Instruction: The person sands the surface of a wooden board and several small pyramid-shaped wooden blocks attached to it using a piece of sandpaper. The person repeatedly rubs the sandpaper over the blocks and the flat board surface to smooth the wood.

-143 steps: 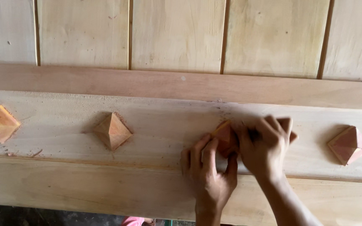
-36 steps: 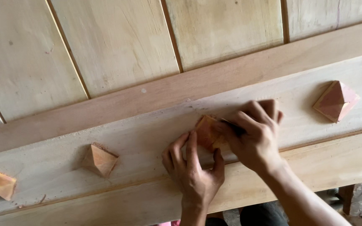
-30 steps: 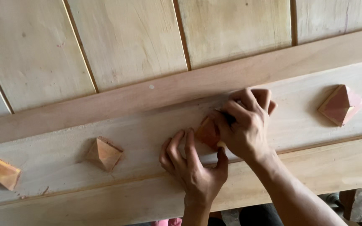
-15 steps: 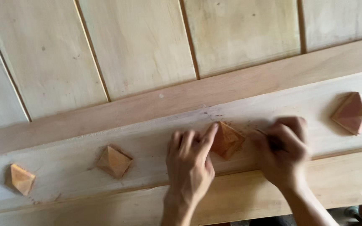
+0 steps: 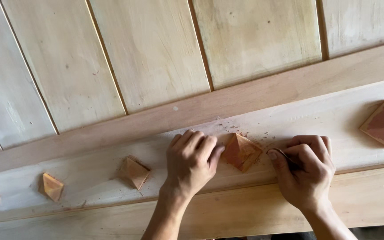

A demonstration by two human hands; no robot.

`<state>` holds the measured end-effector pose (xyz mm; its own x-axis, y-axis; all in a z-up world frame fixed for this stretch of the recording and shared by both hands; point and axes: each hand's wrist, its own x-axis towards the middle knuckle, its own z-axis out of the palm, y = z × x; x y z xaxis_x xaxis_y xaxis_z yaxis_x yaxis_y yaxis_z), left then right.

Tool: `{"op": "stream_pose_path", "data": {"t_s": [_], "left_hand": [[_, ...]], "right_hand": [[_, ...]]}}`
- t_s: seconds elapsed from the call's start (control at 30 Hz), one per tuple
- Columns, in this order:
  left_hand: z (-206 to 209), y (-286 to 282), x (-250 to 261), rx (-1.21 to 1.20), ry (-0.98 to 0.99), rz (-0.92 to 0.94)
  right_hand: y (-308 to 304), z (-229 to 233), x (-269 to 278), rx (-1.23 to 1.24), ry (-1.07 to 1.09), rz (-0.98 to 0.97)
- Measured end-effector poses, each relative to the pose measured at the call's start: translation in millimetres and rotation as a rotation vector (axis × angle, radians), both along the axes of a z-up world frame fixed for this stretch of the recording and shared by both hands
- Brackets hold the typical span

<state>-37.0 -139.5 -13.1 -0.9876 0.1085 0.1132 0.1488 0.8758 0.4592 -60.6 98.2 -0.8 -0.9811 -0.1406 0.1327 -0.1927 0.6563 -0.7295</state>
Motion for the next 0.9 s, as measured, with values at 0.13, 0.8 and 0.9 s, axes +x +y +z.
{"op": "stream_pose_path", "data": {"t_s": [0.13,0.8,0.9], "left_hand": [[-6.3,-3.4,-4.5,0.035,0.096,0.107],[-0.8,-79.7,-1.1,0.174,-0.060,-0.587],[-10.5,-87.5,-3.2,0.144,-0.069,-0.663]], "right_hand": [[2.7,-2.4,0.7,-0.019,-0.006,-0.010],[-97.3,-4.2,32.3,-0.166,-0.050,-0.632],[-127.1,3.8,47.6,-0.015,-0.039,-0.710]]}}
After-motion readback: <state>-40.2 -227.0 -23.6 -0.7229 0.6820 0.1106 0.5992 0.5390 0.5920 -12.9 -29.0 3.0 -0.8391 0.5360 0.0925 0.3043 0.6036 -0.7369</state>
